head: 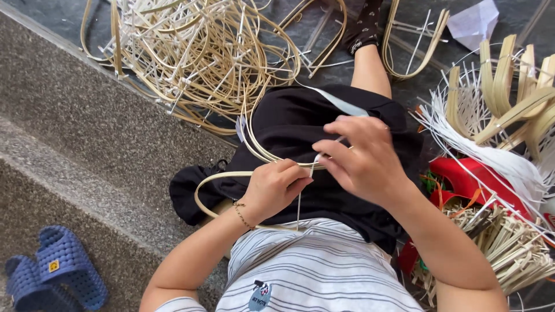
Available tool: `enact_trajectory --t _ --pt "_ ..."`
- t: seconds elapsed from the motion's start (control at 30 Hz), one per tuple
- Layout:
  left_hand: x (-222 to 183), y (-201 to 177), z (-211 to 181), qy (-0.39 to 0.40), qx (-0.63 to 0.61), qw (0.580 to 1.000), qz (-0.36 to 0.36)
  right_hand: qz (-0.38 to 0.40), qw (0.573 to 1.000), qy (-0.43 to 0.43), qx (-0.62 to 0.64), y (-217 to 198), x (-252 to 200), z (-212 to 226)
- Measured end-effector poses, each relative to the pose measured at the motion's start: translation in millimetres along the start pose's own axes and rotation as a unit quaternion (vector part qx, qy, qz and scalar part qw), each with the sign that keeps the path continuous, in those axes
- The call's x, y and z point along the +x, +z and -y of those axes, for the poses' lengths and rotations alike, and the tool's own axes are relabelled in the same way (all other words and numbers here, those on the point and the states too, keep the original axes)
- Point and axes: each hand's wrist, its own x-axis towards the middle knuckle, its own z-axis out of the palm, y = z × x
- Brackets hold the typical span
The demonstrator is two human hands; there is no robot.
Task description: The person wraps a white plastic strip around a bundle of bamboo strips and ties it into a knot by hand. They then use green shears to trim the excess plastic before setting the bundle aside.
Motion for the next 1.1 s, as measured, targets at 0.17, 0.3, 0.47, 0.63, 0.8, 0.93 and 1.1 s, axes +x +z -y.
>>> enact_trajectory --t 0.17,0.3,0.47,0.63,0.8,0.93,1.1 --pt "-1 6 2 0.055 0.031 0.997 -0.054 0.130 0.975 0.137 0.120 33 -76 -7" --pt "-3 5 4 0.086 0.046 0.994 -0.041 0.133 0.906 0.197 0.350 48 -74 -23" --pt "-13 4 -5 0.133 0.066 0.989 -0.015 0.199 0.924 0.232 0.229 73 -57 -30" --pt "-11 -12 -11 0.027 0.012 0.998 0.051 0.346 0.795 0.351 0.354 118 -100 -33" --pt "9 -24 18 -0.074 -0.131 0.968 0.201 0.216 0.858 0.446 0.138 79 -84 0" --pt "19 -25 26 -0.086 -0.134 0.962 0.223 0.019 0.934 0.141 0.327 70 -81 30" --pt "12 -21 20 -0.163 -0.110 0.966 0.170 0.145 0.964 0.145 0.168 64 -121 46"
